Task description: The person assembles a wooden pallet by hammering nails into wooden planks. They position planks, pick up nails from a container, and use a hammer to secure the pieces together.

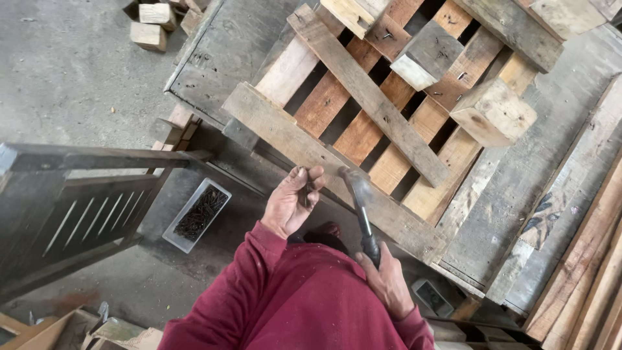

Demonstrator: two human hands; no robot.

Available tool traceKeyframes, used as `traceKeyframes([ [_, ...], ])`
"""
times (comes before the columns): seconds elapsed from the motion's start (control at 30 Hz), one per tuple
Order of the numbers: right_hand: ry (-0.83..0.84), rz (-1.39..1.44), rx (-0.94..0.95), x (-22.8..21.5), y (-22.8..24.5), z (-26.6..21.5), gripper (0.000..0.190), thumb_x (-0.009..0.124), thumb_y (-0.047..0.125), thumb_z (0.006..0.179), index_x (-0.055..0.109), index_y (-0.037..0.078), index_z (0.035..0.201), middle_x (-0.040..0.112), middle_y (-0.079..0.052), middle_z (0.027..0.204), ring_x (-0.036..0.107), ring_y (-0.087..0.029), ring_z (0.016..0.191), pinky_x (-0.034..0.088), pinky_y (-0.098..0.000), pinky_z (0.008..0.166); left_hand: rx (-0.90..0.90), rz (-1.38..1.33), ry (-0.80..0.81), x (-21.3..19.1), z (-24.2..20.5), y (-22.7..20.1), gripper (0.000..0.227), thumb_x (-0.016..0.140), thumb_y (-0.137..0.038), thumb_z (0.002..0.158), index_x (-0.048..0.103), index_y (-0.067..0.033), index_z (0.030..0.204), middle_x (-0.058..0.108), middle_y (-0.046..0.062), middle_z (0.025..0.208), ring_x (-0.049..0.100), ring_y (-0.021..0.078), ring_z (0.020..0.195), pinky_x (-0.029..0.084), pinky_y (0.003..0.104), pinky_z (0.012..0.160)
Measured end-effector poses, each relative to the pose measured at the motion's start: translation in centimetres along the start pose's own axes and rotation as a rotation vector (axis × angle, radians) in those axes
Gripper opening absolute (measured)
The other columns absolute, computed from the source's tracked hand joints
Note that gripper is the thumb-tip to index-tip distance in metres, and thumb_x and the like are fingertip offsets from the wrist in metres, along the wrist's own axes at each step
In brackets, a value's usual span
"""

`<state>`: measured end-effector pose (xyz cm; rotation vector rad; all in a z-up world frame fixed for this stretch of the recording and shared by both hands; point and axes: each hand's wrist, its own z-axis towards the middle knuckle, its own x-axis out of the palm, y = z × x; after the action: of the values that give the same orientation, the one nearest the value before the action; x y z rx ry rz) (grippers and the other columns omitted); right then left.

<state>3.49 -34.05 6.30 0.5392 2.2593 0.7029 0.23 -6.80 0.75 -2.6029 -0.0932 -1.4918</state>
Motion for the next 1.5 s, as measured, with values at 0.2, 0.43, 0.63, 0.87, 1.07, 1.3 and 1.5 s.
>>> traceKeyframes([
  [0.2, 0.028, 0.138, -0.048, -0.1, -2.5, 0.9, 0.037, 0.071, 0.032, 0.090, 0.061, 0.004, 0.111, 0.056, -0.004, 0.067, 0.051, -0.012, 0.057, 0.045, -0.0314, 0.052, 0.051, -0.025, 0.132, -2.1, 0.4, 4.7, 0.005, 0.066, -0.013, 0.103, 0.067, -0.0086, 0.105, 0.074, 0.010, 0.113, 0.072, 0.0224, 0.103, 0.060, 0.030, 0.078],
  [0.43, 0.015, 0.276, -0.160, 1.0, -4.5, -1.7, 0.032, 0.072, 0.030, 0.096, 0.065, 0.001, 0.104, 0.054, 0.001, 0.071, 0.047, -0.007, 0.062, 0.042, -0.0266, 0.053, 0.063, 0.007, 0.054, -2.1, -0.2, 6.3, 0.016, 0.071, -0.020, 0.096, 0.070, -0.0051, 0.103, 0.072, 0.006, 0.099, 0.070, 0.0198, 0.092, 0.060, 0.031, 0.077],
  [0.63, 0.009, 0.267, 0.008, 2.0, -4.9, -2.3, 0.029, 0.069, 0.031, 0.093, 0.059, 0.004, 0.100, 0.055, 0.001, 0.065, 0.049, -0.009, 0.055, 0.043, -0.0285, 0.048, 0.057, 0.012, 0.441, -2.4, 0.4, 4.2, 0.027, 0.072, -0.019, 0.115, 0.061, -0.0140, 0.091, 0.060, -0.005, 0.077, 0.055, 0.0102, 0.072, 0.042, 0.025, 0.062],
  [0.87, -0.102, 0.376, 0.189, 5.4, -4.1, -4.3, 0.027, 0.072, 0.027, 0.092, 0.062, 0.003, 0.098, 0.056, -0.002, 0.062, 0.050, -0.011, 0.050, 0.042, -0.0294, 0.044, 0.023, 0.628, 0.162, 0.8, 2.4, 0.9, 0.018, 0.071, -0.029, 0.096, 0.067, -0.0122, 0.099, 0.075, 0.006, 0.086, 0.053, 0.0055, 0.061, 0.038, 0.022, 0.053],
  [1.07, -0.257, 0.737, -0.026, 9.7, -4.4, -5.7, 0.019, 0.062, 0.023, 0.099, 0.058, 0.004, 0.100, 0.056, 0.001, 0.063, 0.051, -0.008, 0.048, 0.045, -0.0256, 0.043, 0.056, 1.176, 0.325, 2.4, 5.0, -0.1, 0.019, 0.073, -0.018, 0.096, 0.067, -0.0083, 0.111, 0.079, 0.008, 0.097, 0.072, 0.0097, 0.089, 0.055, 0.026, 0.087],
  [1.3, -0.245, 0.725, 0.163, 10.1, -2.8, -6.5, 0.021, 0.062, 0.027, 0.098, 0.057, 0.006, 0.097, 0.054, 0.000, 0.056, 0.048, -0.010, 0.043, 0.041, -0.0264, 0.040, 0.415, 1.803, 0.581, 3.2, 6.3, 0.4, 0.015, 0.079, -0.017, 0.094, 0.078, -0.0100, 0.107, 0.074, 0.012, 0.096, 0.070, 0.0254, 0.088, 0.053, 0.033, 0.078],
  [1.5, -0.387, 0.682, -0.027, 9.9, -0.4, -9.1, 0.025, 0.063, 0.028, 0.098, 0.059, 0.004, 0.092, 0.058, 0.000, 0.059, 0.050, -0.007, 0.048, 0.042, -0.0249, 0.044, 0.619, 1.726, 0.775, 3.0, 6.4, 0.2, 0.015, 0.075, -0.013, 0.092, 0.075, -0.0109, 0.107, 0.076, 0.008, 0.101, 0.075, 0.0259, 0.091, 0.059, 0.034, 0.077],
])
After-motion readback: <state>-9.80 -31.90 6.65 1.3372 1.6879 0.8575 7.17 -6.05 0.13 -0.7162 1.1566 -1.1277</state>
